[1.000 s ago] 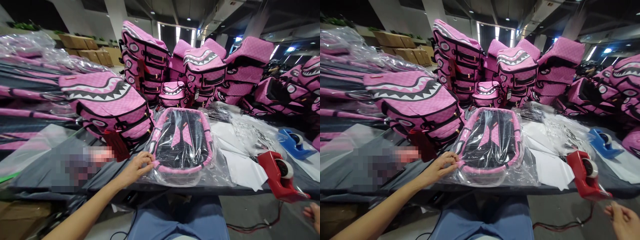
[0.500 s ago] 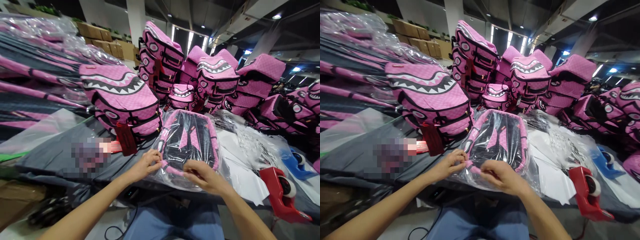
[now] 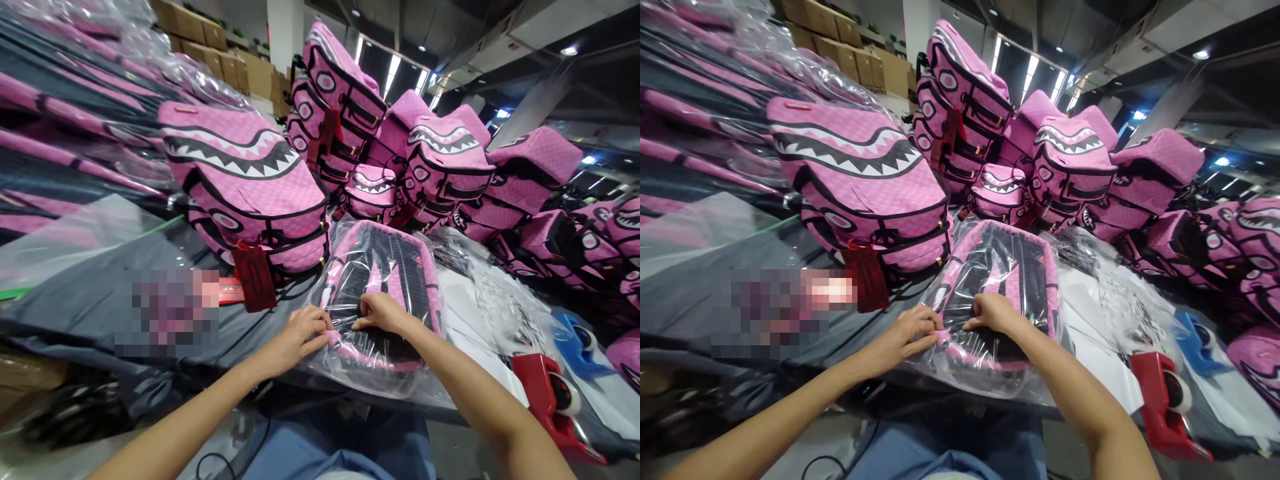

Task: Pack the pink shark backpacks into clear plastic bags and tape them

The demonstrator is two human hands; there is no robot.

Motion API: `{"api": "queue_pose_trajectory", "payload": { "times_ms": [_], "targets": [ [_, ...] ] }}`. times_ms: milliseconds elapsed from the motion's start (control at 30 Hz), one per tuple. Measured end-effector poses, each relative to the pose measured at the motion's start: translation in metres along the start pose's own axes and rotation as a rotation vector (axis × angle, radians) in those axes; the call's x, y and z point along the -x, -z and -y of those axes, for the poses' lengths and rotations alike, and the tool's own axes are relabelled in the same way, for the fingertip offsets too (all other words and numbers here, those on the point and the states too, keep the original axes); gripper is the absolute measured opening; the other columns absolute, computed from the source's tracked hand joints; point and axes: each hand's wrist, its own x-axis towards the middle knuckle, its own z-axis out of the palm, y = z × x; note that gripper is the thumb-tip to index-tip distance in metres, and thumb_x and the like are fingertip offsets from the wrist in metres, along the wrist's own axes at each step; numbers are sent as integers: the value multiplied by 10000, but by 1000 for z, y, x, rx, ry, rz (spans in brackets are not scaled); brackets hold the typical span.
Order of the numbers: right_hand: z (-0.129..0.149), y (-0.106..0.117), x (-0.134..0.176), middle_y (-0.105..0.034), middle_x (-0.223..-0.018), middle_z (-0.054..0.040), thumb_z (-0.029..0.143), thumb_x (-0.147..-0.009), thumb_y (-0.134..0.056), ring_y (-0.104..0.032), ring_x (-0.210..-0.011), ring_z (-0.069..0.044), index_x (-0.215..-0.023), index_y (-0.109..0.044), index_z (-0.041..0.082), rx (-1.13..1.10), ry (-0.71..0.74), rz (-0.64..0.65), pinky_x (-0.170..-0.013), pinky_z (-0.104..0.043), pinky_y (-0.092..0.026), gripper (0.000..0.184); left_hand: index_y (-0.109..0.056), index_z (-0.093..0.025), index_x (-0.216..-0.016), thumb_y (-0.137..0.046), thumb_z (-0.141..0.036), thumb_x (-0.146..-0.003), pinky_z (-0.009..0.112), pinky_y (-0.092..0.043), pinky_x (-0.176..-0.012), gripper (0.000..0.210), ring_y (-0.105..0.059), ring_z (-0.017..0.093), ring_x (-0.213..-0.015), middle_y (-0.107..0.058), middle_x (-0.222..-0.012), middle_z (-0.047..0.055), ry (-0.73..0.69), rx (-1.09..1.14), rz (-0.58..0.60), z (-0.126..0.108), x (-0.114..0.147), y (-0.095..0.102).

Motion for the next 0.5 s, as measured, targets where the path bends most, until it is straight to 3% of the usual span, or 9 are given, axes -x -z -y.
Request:
{"api": "queue_pose_trajectory", "payload": {
  "times_ms": [67,133,233,300,367,433,500],
  "targets": [
    [4,0,15,-699,-917,-50,330,-911,-710,-635,-861,-185,-962,-643,183,112,-12,-143,-622,-247,-305,169,-662,-223,-830,-500,-433,-984,382,-315,-973,307,-531,209,-1057,-654,-1034,8,1,8,14,0,-1,1],
    [14,-6,28,-706,-978,-54,293,-948,-652,-641,-911,-189,-1007,-640,196,144,98,-220,-650,-254,-312,114,-659,-222,-827,-510,-430,-982,377,-315,-968,299,-530,207,-1055,-651,-1037,6,3,9,22,0,-1,1],
    [31,-24,30,-715,-893,-17,449,-868,-728,-650,-816,-179,-962,-654,219,63,236,-81,-620,-250,-305,260,-659,-223,-843,-513,-411,-981,382,-318,-975,275,-530,207,-1063,-652,-1039,6,30,-8,19,-3,-2,0],
    [38,-36,21,-718,-831,-16,527,-807,-757,-658,-760,-189,-915,-665,218,52,223,12,-588,-250,-288,340,-659,-223,-846,-507,-390,-981,392,-328,-981,264,-540,209,-1059,-662,-1019,12,45,-28,6,-8,-1,0],
    [41,-44,10,-717,-798,-28,572,-801,-740,-674,-754,-208,-873,-670,212,80,209,9,-573,-250,-287,374,-662,-230,-873,-525,-394,-969,403,-338,-1009,234,-556,215,-1082,-683,-1032,20,22,-37,-29,-12,1,1],
    [40,-48,8,-706,-767,-31,573,-807,-735,-679,-732,-209,-834,-660,208,101,211,-88,-557,-247,-300,374,-662,-237,-957,-579,-426,-933,405,-362,-1040,208,-566,229,-1136,-694,-1116,44,0,-26,-163,-10,8,2],
    [29,-52,21,-682,-728,-18,502,-857,-710,-654,-653,-174,-795,-635,209,77,259,-279,-536,-238,-324,309,-648,-240,-1053,-608,-458,-898,393,-409,-1039,271,-581,236,-1163,-686,-1190,67,86,-68,-417,1,23,3]
  ]
}}
